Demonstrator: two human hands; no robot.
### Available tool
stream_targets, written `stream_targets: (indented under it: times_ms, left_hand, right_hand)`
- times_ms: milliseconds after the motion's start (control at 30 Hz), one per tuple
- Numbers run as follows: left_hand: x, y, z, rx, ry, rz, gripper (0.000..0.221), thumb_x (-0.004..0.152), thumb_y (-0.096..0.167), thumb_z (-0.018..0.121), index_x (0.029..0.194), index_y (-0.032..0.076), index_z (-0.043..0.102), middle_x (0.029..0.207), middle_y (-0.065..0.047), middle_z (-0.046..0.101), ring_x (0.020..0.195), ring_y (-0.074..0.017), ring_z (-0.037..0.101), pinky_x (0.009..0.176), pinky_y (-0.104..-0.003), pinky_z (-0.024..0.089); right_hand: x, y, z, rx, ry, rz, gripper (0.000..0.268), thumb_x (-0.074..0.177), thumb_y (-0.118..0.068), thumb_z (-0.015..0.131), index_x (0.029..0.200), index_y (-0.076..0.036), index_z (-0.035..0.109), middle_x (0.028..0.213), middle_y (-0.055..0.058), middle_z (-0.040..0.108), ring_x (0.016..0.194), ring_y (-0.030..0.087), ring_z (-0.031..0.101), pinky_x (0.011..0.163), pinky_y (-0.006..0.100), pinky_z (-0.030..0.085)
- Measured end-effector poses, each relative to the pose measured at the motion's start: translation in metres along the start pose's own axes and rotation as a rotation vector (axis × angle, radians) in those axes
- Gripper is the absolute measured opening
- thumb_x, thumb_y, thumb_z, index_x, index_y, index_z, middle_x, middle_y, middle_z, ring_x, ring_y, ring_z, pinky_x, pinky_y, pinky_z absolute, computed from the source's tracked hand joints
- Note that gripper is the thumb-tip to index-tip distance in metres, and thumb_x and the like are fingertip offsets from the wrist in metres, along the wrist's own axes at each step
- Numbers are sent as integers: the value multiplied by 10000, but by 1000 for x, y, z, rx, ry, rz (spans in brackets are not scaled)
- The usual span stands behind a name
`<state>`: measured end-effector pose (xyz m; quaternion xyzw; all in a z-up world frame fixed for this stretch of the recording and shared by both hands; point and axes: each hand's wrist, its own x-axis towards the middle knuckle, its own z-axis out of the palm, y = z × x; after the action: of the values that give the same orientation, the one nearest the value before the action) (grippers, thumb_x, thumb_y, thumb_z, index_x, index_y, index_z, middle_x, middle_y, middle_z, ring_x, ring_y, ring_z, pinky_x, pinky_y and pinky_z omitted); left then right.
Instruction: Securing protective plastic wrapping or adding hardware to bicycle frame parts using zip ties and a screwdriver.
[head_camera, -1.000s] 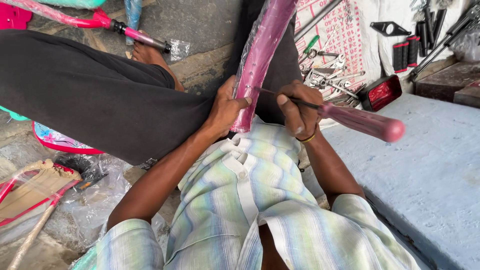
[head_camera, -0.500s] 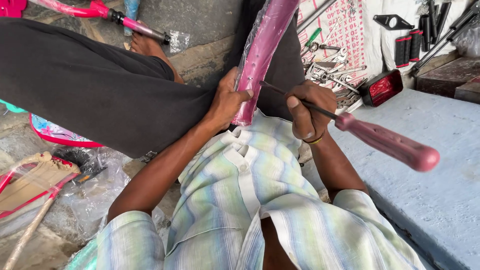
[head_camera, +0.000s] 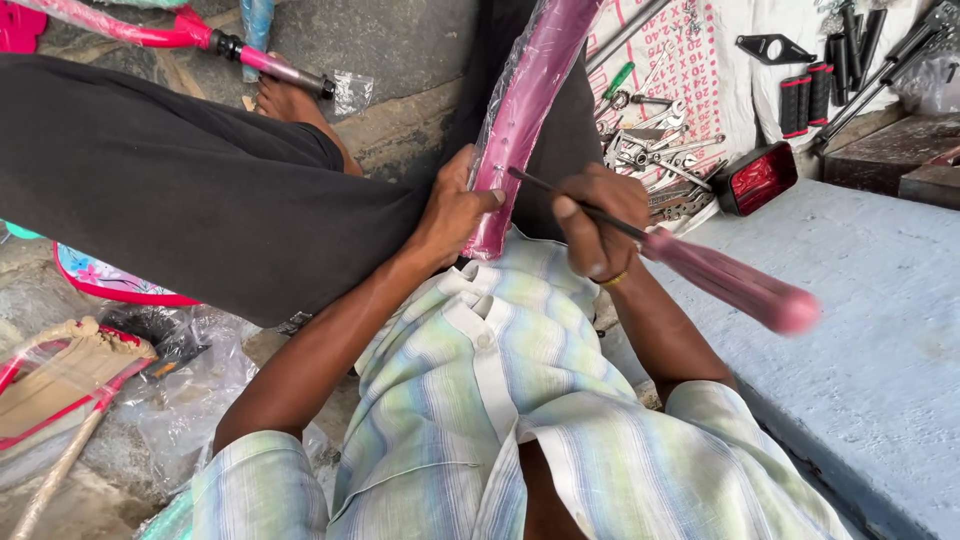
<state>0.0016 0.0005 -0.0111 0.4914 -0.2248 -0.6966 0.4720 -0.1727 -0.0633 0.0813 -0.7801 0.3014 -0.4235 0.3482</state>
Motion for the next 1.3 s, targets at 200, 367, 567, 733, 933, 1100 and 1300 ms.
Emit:
stream_targets:
  times_ms: [200, 367, 567, 733, 933, 1100, 1300]
  left_hand:
    - [2, -2, -6, -7, 50, -45, 340, 826, -131, 637, 1130, 17, 600, 965, -82, 670, 820, -150, 651, 719, -321, 558]
    - [-1, 4, 3, -26, 17, -6, 312, 865, -132, 626, 1140, 14, 597, 992, -76, 663, 860, -141, 637, 774, -310, 551]
    - [-3, 7, 0, -72, 35, -36, 343, 840, -133, 608, 1143, 26, 588, 986, -69, 667, 839, -138, 645, 742, -316, 552]
    - [-3, 11, 3, 7, 1, -47, 318, 866, -142, 611, 1145, 9, 590, 988, -87, 675, 840, -146, 648, 750, -326, 565]
    - [-3, 13, 1, -123, 49, -121, 344, 857, -120, 564, 1162, 41, 572, 999, -72, 681, 830, -150, 671, 729, -334, 586]
    - [-4, 12, 1, -12, 23, -82, 338, 868, -132, 614, 1172, 11, 573, 992, -95, 676, 837, -152, 660, 742, -324, 571]
    - [-5, 12, 0, -134, 43, -117, 400, 842, -133, 581, 1212, 18, 576, 994, -93, 685, 805, -159, 663, 693, -328, 565]
  right_hand:
    - [-1, 12, 12, 37, -31, 135, 252, 1025, -153, 576, 827, 1, 600, 669, 89, 573, 531, 148, 472, 507, 331, 356]
    - [3, -6, -1, -59, 20, 53, 228, 992, -150, 589, 828, 9, 601, 636, 73, 537, 514, 160, 472, 484, 331, 332]
    - [-11, 14, 14, -11, -56, 184, 266, 1038, -160, 582, 825, 0, 598, 658, 68, 556, 522, 139, 475, 507, 321, 348]
    - [0, -2, 1, -54, 35, 59, 251, 1013, -155, 589, 832, 20, 595, 661, 88, 566, 526, 159, 473, 511, 341, 339]
    - [-4, 18, 15, -19, -113, 133, 251, 1014, -131, 585, 813, 19, 594, 629, 75, 541, 526, 146, 466, 521, 332, 353]
    - [5, -5, 1, -60, 38, 39, 249, 989, -157, 572, 811, 16, 588, 639, 86, 550, 527, 177, 464, 518, 356, 340]
    - [5, 9, 16, -81, -137, 177, 239, 1039, -125, 593, 853, 24, 613, 672, 77, 561, 554, 171, 502, 534, 356, 371]
